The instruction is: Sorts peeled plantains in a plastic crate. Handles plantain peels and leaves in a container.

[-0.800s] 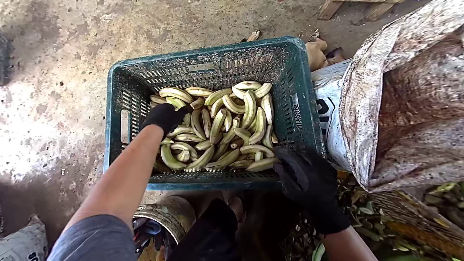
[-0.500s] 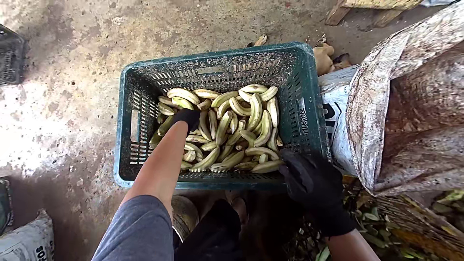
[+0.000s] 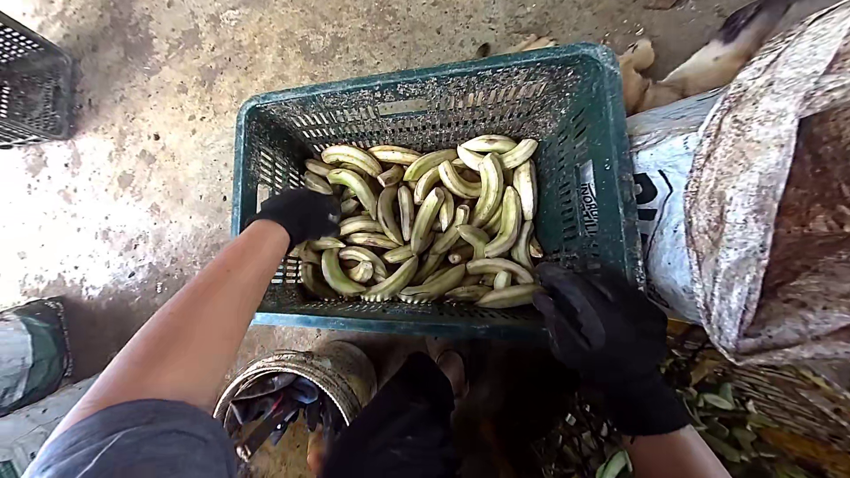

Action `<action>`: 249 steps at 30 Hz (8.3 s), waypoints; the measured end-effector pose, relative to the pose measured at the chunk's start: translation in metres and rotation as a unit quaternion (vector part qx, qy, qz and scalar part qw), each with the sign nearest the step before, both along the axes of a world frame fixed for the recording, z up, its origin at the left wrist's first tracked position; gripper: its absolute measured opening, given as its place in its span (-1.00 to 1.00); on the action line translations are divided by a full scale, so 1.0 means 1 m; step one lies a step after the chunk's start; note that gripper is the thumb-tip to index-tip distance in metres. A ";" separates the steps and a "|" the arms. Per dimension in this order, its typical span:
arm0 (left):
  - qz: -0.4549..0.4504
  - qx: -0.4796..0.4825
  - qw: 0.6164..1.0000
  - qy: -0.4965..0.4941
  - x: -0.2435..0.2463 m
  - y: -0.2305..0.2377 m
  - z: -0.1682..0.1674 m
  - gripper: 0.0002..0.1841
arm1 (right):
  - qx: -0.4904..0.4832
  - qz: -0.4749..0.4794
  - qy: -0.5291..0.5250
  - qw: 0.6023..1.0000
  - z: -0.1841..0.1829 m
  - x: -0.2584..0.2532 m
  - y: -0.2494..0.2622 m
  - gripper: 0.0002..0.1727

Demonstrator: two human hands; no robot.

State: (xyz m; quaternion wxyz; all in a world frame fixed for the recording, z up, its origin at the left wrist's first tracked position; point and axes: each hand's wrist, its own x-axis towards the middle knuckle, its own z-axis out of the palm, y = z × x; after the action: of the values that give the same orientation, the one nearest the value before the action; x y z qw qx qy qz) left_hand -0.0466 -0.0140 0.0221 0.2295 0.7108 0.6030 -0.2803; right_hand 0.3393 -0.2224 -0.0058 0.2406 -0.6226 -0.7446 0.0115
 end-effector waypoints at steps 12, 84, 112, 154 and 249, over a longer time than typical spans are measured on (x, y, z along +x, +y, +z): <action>0.118 -0.105 0.978 -0.138 -0.003 -0.035 -0.011 -0.66 | -0.004 0.000 -0.010 1.000 -0.002 0.003 -0.001 -0.51; 0.060 -0.018 0.984 0.165 0.009 0.005 0.019 -0.57 | -0.013 -0.001 -0.012 1.000 -0.004 0.004 -0.003 -0.50; 0.052 0.002 0.997 0.053 0.003 0.023 -0.061 -0.47 | -0.003 -0.012 -0.005 1.000 -0.002 0.000 -0.002 -0.50; -0.094 -0.115 0.980 0.131 0.012 -0.069 -0.010 -0.52 | -0.020 0.014 -0.015 1.000 -0.002 0.002 -0.006 -0.50; -0.071 -0.047 0.991 -0.104 0.187 -0.078 -0.040 -0.57 | -0.158 -0.364 0.456 0.797 0.015 0.141 -0.274 -0.58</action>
State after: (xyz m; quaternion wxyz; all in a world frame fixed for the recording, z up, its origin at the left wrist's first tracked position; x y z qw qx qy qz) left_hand 0.1404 -0.0920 -0.0182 0.3036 0.7654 0.5103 -0.2482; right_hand 0.4800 -0.4964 0.0090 0.4369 -0.7997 -0.2550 0.3234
